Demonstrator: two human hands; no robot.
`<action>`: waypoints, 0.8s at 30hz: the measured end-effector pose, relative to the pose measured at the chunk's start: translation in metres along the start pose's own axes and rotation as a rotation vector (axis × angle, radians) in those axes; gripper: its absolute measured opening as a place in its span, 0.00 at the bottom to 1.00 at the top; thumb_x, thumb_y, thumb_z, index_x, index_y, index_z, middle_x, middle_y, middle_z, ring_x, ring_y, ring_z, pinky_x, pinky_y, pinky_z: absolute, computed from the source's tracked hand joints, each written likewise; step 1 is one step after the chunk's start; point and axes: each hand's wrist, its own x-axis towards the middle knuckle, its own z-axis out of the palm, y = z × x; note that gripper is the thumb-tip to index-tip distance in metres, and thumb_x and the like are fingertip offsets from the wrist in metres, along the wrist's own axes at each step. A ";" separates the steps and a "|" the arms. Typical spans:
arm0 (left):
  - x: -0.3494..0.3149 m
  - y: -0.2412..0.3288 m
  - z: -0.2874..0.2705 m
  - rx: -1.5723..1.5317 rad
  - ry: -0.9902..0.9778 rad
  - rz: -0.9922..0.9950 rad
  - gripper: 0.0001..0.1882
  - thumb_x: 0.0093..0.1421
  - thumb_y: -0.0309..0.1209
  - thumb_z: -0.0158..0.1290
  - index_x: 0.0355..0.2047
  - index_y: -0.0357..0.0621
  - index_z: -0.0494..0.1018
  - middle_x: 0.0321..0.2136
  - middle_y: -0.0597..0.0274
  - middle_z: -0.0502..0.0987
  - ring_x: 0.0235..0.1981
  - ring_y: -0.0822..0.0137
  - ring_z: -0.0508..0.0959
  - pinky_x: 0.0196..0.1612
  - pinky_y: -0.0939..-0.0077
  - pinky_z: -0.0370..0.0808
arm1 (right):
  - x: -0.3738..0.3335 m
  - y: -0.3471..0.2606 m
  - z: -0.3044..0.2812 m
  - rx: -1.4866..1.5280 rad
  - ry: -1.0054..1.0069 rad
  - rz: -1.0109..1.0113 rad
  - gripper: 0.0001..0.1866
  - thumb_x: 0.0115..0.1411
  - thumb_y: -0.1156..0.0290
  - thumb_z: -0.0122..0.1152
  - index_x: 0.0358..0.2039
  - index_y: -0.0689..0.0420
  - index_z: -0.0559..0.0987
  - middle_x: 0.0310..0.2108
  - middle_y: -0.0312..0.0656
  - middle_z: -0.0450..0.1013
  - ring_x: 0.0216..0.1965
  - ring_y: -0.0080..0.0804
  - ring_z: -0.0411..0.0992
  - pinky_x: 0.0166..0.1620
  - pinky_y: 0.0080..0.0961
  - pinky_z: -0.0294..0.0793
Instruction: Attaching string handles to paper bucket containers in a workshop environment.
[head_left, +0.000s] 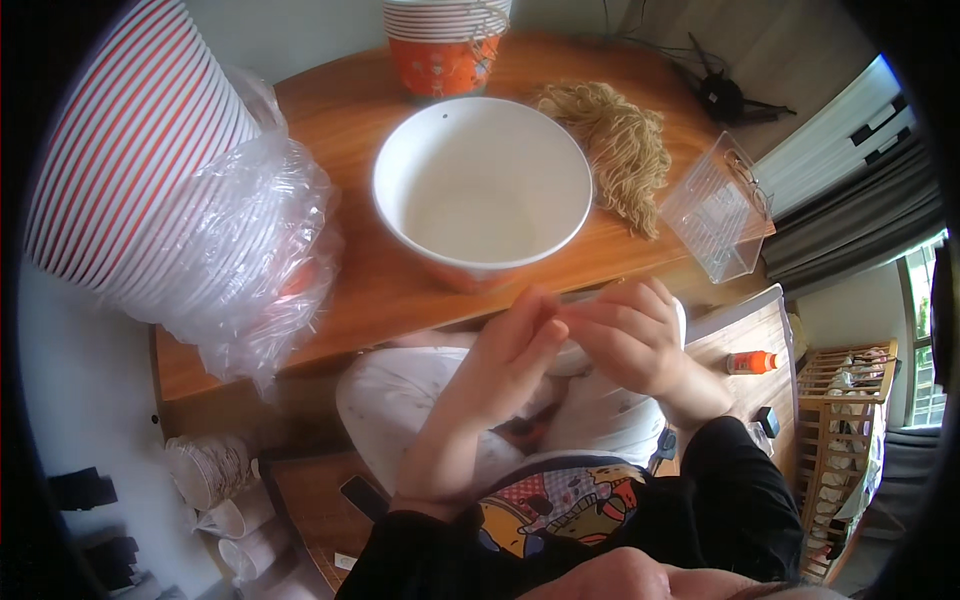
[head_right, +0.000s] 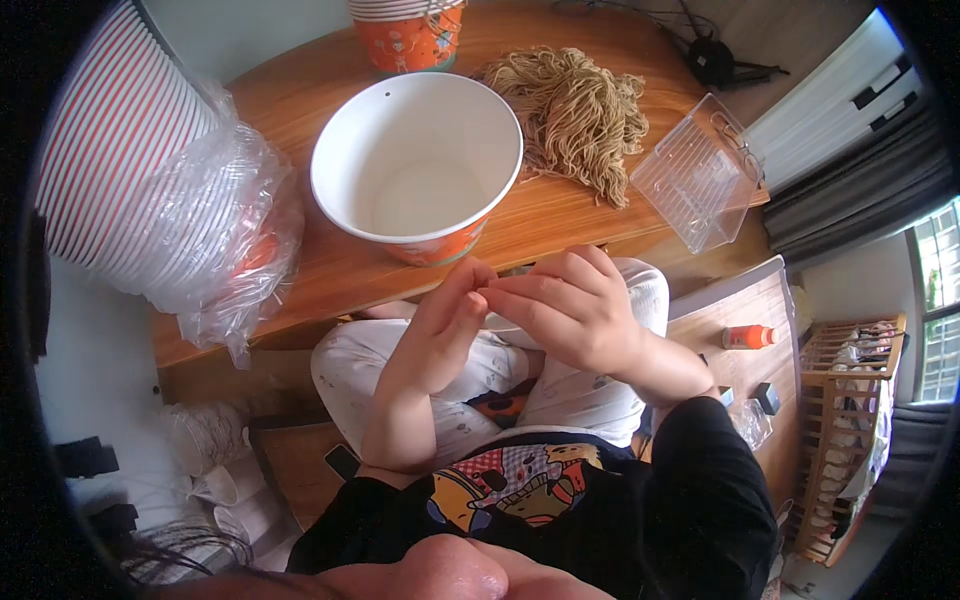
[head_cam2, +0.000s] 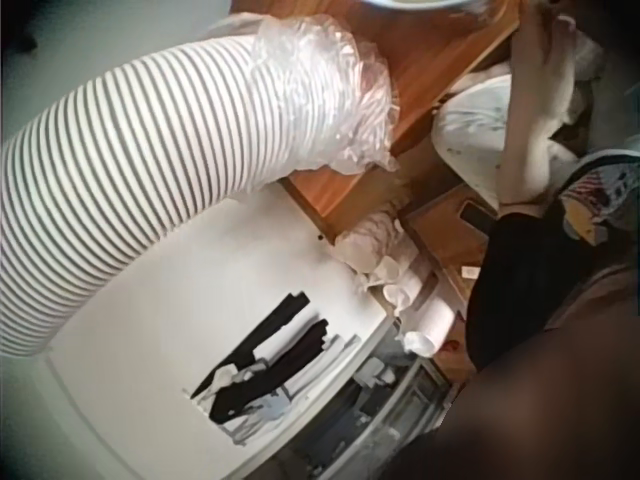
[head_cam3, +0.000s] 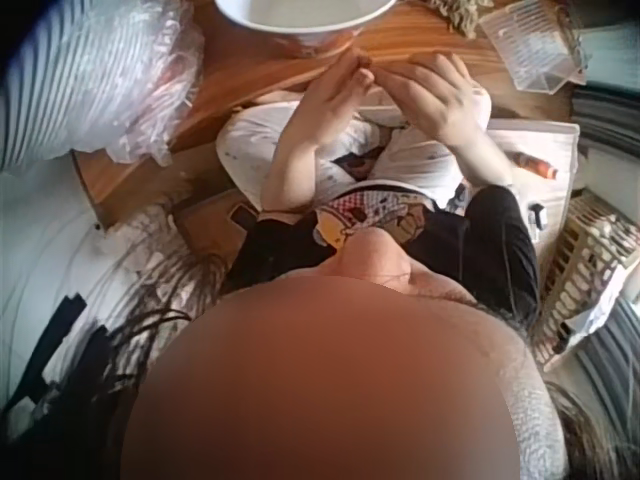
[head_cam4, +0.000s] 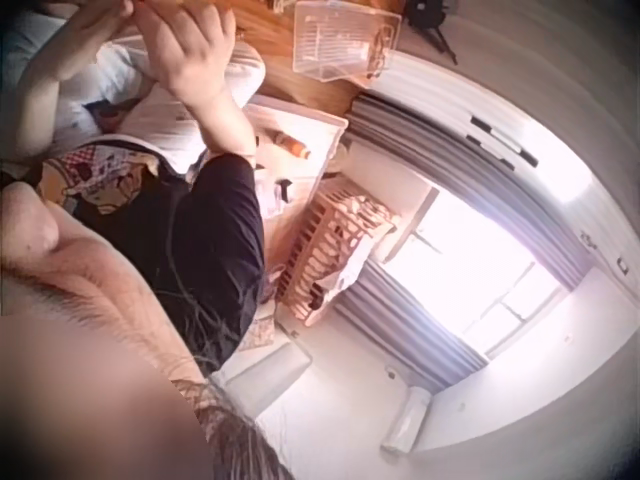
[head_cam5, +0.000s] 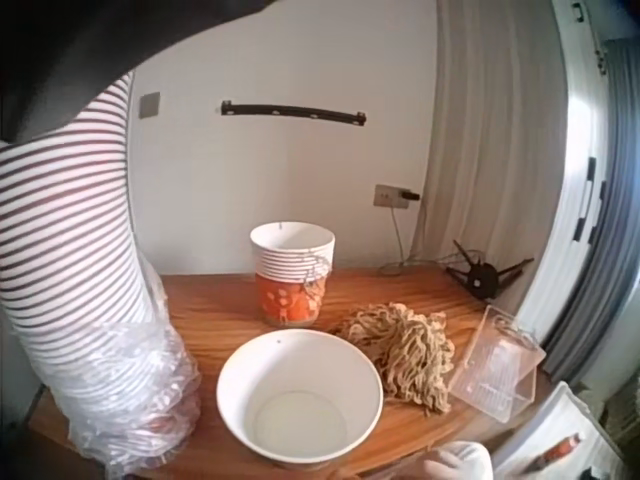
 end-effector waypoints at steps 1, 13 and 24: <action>0.000 -0.005 -0.003 -0.031 0.001 -0.012 0.10 0.68 0.34 0.47 0.40 0.40 0.65 0.28 0.67 0.67 0.31 0.77 0.65 0.35 0.82 0.65 | -0.002 -0.001 0.004 0.073 0.040 0.065 0.17 0.43 0.73 0.66 0.37 0.53 0.81 0.33 0.31 0.77 0.30 0.28 0.70 0.32 0.24 0.67; -0.003 0.012 -0.001 -0.214 0.056 -0.079 0.05 0.66 0.28 0.45 0.32 0.42 0.67 0.24 0.76 0.64 0.22 0.85 0.58 0.24 0.89 0.54 | 0.002 0.003 0.009 0.274 0.035 0.155 0.20 0.45 0.79 0.68 0.41 0.54 0.75 0.32 0.34 0.76 0.28 0.33 0.68 0.31 0.28 0.65; -0.007 0.013 -0.003 -0.265 0.071 -0.097 0.02 0.65 0.24 0.50 0.33 0.41 0.68 0.26 0.74 0.67 0.27 0.85 0.63 0.28 0.89 0.58 | 0.006 -0.001 0.015 0.479 0.092 0.236 0.18 0.48 0.82 0.64 0.38 0.53 0.72 0.29 0.36 0.75 0.27 0.35 0.69 0.31 0.30 0.65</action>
